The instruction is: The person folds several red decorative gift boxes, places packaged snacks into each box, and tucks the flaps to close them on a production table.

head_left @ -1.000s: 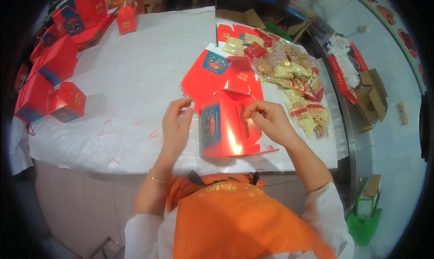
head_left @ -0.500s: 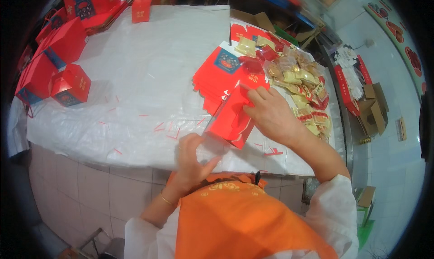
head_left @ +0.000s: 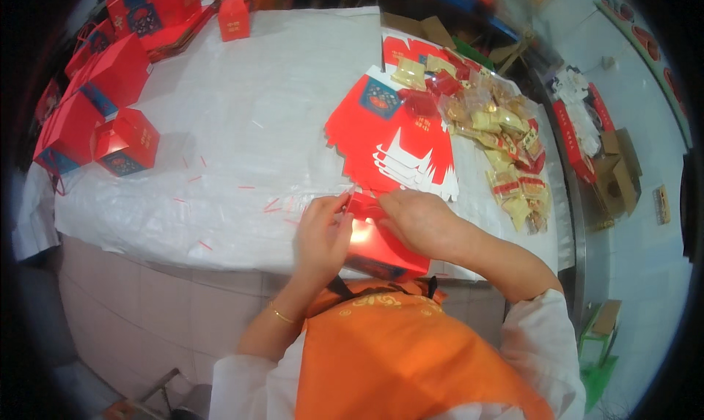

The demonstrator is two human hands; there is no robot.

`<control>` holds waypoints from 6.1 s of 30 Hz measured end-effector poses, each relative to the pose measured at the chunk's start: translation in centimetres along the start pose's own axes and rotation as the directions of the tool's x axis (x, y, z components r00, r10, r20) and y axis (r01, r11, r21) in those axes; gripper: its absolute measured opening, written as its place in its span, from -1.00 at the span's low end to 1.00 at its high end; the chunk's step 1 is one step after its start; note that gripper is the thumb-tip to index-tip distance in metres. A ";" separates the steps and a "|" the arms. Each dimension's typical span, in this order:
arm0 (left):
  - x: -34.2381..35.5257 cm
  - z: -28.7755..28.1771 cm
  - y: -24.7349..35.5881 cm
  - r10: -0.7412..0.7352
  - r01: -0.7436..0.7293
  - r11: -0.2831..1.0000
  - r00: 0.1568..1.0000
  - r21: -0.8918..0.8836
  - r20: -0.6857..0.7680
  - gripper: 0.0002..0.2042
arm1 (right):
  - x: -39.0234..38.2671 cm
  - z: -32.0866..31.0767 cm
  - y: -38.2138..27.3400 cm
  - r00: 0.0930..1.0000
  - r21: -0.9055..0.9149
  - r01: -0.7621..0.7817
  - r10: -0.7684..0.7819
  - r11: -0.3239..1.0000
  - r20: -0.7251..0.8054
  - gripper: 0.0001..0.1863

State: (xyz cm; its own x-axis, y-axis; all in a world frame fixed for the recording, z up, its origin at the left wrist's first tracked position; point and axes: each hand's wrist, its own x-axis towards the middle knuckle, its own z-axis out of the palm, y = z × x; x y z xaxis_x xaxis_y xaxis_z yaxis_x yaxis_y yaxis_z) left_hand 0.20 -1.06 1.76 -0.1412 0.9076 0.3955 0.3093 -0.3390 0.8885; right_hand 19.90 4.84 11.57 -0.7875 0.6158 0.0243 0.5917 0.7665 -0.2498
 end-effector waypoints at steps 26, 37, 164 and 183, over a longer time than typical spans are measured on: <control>-2.1 0.9 1.2 0.097 -0.036 0.972 0.961 0.230 -0.259 -0.94 | 2.4 2.6 -1.7 0.999 0.138 0.030 -0.032 0.990 0.017 -0.83; -2.3 0.8 1.1 0.245 -0.134 0.900 0.943 0.415 -0.227 -0.93 | 1.8 3.1 -1.8 0.999 0.187 0.024 -0.016 0.982 -0.044 -0.82; 5.8 19.6 -5.3 0.163 -0.212 0.974 0.901 0.080 0.403 -0.68 | -18.7 10.2 15.5 0.521 0.535 -0.446 0.695 0.717 -0.496 -0.72; 24.3 11.1 -19.0 -0.243 0.121 0.601 0.969 0.790 0.036 -0.53 | -3.0 13.7 20.6 0.686 0.220 -0.574 0.610 0.789 -0.396 -0.21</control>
State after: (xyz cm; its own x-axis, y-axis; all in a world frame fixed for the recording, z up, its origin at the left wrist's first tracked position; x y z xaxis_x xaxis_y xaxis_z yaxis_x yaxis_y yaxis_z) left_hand 1.34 30.15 -8.10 -0.1783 0.9710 0.1593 0.9115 0.1020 0.3984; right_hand 32.12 16.30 -6.89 -0.1111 0.9625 0.2475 0.8808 0.2107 -0.4240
